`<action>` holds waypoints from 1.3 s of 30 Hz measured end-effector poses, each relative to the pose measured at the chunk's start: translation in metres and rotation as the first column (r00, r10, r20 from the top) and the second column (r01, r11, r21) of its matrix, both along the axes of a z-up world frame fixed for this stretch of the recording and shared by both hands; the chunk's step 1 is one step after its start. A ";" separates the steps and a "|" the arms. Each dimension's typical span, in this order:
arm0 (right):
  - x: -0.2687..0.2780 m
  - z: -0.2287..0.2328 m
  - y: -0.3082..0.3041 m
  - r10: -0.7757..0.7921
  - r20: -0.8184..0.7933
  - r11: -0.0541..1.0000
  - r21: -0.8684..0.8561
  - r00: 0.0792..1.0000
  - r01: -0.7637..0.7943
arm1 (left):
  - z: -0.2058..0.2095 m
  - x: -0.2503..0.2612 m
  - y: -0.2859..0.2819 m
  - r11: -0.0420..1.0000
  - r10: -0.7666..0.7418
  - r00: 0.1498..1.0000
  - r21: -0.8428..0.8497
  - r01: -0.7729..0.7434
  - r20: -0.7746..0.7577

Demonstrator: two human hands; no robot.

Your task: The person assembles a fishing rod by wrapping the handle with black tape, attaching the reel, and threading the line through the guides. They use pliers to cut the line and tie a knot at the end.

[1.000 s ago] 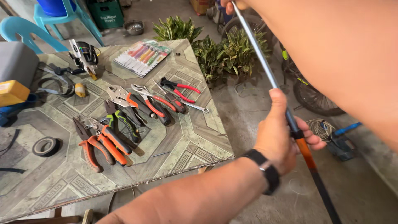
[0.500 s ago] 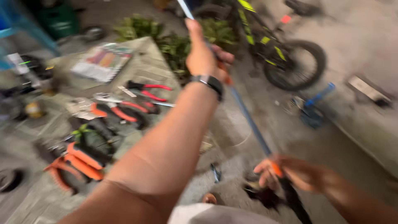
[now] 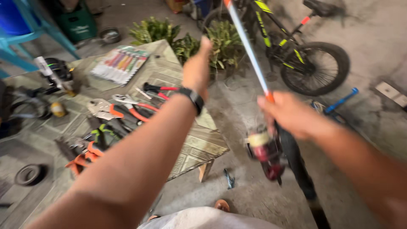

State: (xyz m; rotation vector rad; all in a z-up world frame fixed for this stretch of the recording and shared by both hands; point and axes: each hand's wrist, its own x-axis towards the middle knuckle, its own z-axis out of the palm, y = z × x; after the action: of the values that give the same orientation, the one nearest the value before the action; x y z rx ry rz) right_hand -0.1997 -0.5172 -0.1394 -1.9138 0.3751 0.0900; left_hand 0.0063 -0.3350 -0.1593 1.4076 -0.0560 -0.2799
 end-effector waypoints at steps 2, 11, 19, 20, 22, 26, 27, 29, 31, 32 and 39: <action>0.037 0.024 0.006 -0.021 -0.048 0.999 -0.025 0.999 0.020 | -0.007 -0.036 0.004 0.981 -0.022 0.995 0.193 0.002 0.101; 0.118 0.063 0.068 0.053 -0.093 0.997 -0.051 0.994 -0.058 | 0.021 -0.134 0.029 0.844 -0.403 0.911 0.420 0.333 0.087; 0.127 0.055 0.105 0.017 -0.136 0.999 -0.038 0.991 -0.023 | 0.031 -0.142 0.040 0.715 -0.324 0.937 0.682 0.155 0.127; 0.128 0.056 0.109 0.019 -0.131 0.998 -0.051 0.991 -0.026 | 0.029 -0.143 0.038 0.754 -0.308 0.943 0.637 0.162 0.125; 0.129 0.058 0.117 0.050 -0.107 0.997 -0.056 0.993 -0.057 | 0.023 -0.141 0.038 0.823 -0.278 0.953 0.541 0.173 0.118; 0.114 0.073 0.119 0.242 0.029 0.942 -0.249 0.970 -0.228 | 0.009 -0.132 0.046 0.946 -0.158 0.985 0.296 0.131 0.070; 0.107 0.081 0.116 0.317 0.070 0.895 -0.351 0.946 -0.274 | 0.007 -0.128 0.051 0.967 -0.175 0.984 0.190 0.167 0.028; 0.080 0.089 0.110 0.193 0.112 0.863 -0.492 0.975 -0.115 | 0.006 -0.121 0.060 0.978 -0.197 0.980 0.075 0.197 -0.006; 0.048 0.082 0.111 0.136 0.196 0.813 -0.582 0.971 0.003 | 0.007 -0.113 0.065 0.977 -0.204 0.979 0.061 0.204 0.004; 0.032 0.077 0.113 0.141 0.251 0.793 -0.607 0.958 0.042 | 0.007 -0.109 0.067 0.976 -0.219 0.976 0.011 0.219 -0.016; -0.011 0.037 0.147 0.008 -0.026 0.949 -0.314 1.000 -0.016 | 0.000 -0.087 0.081 0.945 -0.271 0.962 -0.180 0.274 0.038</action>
State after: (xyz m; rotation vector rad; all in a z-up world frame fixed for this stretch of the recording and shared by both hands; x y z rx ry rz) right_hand -0.2110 -0.3704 -0.1019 -2.2323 0.4130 0.0641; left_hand -0.0809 -0.2537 -0.1596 1.2168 -0.2827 -0.4832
